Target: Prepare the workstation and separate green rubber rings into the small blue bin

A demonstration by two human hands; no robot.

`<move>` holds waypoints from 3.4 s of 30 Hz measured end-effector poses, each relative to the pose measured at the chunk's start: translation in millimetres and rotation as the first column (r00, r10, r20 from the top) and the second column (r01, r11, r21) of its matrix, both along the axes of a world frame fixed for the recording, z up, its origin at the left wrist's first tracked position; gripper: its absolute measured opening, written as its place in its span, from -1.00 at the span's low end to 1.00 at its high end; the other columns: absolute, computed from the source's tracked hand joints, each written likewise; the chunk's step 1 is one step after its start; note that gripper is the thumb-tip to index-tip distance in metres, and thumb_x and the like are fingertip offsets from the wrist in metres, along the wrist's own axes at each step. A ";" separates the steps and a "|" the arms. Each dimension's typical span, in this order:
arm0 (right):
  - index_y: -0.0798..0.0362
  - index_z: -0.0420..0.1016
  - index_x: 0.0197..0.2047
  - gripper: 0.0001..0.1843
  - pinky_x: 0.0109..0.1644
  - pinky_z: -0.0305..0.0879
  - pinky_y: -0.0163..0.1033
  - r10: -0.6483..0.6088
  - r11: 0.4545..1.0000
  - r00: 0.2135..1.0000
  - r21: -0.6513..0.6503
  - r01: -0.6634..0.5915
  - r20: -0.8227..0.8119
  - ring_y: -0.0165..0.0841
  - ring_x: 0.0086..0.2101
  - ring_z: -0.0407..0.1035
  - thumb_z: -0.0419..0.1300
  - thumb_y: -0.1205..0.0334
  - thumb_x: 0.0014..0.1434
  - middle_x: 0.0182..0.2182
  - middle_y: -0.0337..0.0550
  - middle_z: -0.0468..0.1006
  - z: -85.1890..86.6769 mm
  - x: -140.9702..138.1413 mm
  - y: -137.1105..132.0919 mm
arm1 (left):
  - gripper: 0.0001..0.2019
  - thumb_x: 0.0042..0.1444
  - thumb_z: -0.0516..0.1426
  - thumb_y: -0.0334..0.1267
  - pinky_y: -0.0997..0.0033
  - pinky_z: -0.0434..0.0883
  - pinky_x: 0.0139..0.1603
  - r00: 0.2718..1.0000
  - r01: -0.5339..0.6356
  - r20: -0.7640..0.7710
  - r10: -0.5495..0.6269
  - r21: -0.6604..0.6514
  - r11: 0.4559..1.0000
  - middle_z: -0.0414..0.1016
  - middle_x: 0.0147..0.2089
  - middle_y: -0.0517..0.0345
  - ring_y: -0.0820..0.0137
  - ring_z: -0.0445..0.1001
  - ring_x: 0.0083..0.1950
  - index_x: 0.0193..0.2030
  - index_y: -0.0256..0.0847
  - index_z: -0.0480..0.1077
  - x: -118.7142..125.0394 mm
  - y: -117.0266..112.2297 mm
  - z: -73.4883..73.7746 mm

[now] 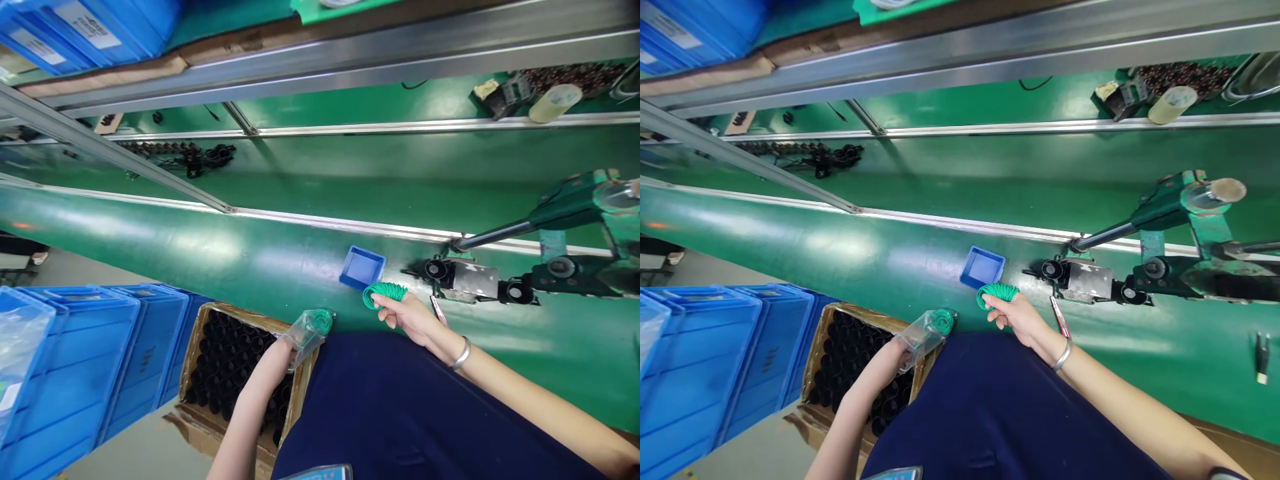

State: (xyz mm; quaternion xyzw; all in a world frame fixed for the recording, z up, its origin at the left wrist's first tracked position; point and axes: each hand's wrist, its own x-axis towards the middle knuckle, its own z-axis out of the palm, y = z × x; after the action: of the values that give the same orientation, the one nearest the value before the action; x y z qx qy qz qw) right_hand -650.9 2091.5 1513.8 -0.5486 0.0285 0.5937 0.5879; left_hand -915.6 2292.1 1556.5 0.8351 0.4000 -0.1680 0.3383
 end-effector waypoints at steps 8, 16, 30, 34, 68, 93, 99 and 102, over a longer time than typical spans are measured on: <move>0.11 0.53 -0.33 -0.60 -0.58 0.20 -0.42 0.106 0.985 0.994 0.136 -0.103 -0.020 -0.50 -0.55 0.40 0.46 -0.04 -0.05 -0.43 -0.21 0.57 23.2 -14.9 25.6 | -0.80 0.20 0.16 -0.08 0.41 0.42 -0.29 0.927 -0.171 0.229 0.298 -0.449 0.877 0.58 -0.43 0.15 0.39 0.51 -0.40 -0.30 -0.16 0.45 36.7 -27.5 82.4; 0.14 0.54 -0.26 -0.59 -0.68 -0.05 -0.45 0.344 0.905 0.926 0.319 -0.282 -0.157 -0.55 -0.66 0.31 0.33 -0.10 0.12 -0.53 -0.22 0.53 39.9 -25.6 26.3 | -0.75 0.11 0.26 -0.09 0.45 0.46 -0.36 0.795 -0.253 0.297 0.528 -0.629 0.735 0.57 -0.45 0.13 0.45 0.50 -0.45 -0.30 -0.28 0.47 86.9 -47.0 41.9; 0.16 0.49 -0.11 -0.65 -0.18 0.40 -0.21 0.625 0.752 0.096 -0.565 -0.340 0.774 -0.23 -0.31 0.54 -0.01 0.10 0.39 -0.30 0.07 0.64 -12.9 37.7 68.7 | -0.40 -0.02 0.04 -0.52 -0.07 0.06 0.47 0.991 0.095 0.098 -0.088 -0.071 0.993 0.17 0.40 0.01 0.12 0.08 0.48 0.18 -0.02 0.40 -13.1 27.7 20.1; 0.21 0.53 -0.07 -0.78 -0.07 0.43 -0.14 0.740 0.512 -0.202 -0.732 -0.450 0.642 -0.07 -0.13 0.56 0.15 0.32 0.27 -0.08 0.21 0.61 -47.1 48.1 96.5 | -0.16 -0.06 0.09 -0.50 -0.03 0.03 0.48 0.986 0.143 -0.062 -0.152 -0.131 0.981 -0.10 0.53 -0.05 0.08 -0.07 0.53 0.43 -0.02 0.12 -35.4 18.0 -1.3; 0.07 0.33 0.20 -0.43 0.10 0.41 -0.07 0.531 0.763 0.546 -0.086 -0.641 0.648 -0.23 -0.05 0.48 0.22 -0.05 0.23 0.07 0.09 0.48 -31.2 -21.4 75.5 | -0.49 0.34 -0.08 -0.02 0.42 0.47 -0.47 0.817 -0.407 0.165 0.552 -0.513 0.756 0.59 -0.44 0.05 0.28 0.62 -0.47 0.23 -0.34 0.32 26.9 -10.7 33.0; 0.09 0.48 -0.11 -0.38 -0.21 0.56 0.05 0.196 0.964 0.905 0.244 -0.106 -0.378 -0.25 -0.35 0.55 -0.03 -0.32 0.29 -0.37 -0.11 0.59 6.4 -52.5 56.1 | -0.62 0.28 0.10 -0.34 0.26 0.46 0.23 0.781 0.254 0.418 -0.465 0.467 0.847 0.54 0.15 0.07 0.30 0.51 0.16 0.22 -0.04 0.40 -15.6 -47.9 91.2; 0.03 0.45 -0.01 -0.42 -0.32 0.54 -0.16 0.325 0.903 0.905 0.374 -0.210 -0.276 -0.31 -0.34 0.53 -0.06 -0.28 0.33 -0.23 -0.10 0.63 19.1 -62.3 51.7 | -0.52 0.36 -0.08 -0.22 0.08 0.11 0.48 0.883 0.383 0.286 -0.373 0.021 0.923 0.19 0.45 0.03 0.28 0.15 0.46 0.40 -0.10 0.17 9.1 -42.9 49.4; -0.01 0.42 0.02 -0.44 -0.34 0.51 -0.23 0.350 0.884 0.903 0.406 -0.231 -0.250 -0.32 -0.30 0.53 -0.08 -0.28 0.33 -0.18 -0.12 0.62 29.3 -65.3 49.6 | -0.51 0.28 0.03 -0.23 0.02 0.05 0.49 0.895 0.305 0.329 -0.301 0.042 0.952 0.22 0.42 -0.02 0.21 0.13 0.46 0.34 -0.12 0.22 27.4 -48.3 26.0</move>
State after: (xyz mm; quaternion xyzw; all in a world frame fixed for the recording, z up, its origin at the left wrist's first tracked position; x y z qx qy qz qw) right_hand -716.2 2141.1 1543.1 -0.3246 -0.0725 0.7508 0.5706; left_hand -888.2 2243.8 1582.5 0.9015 0.2017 -0.0779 0.3748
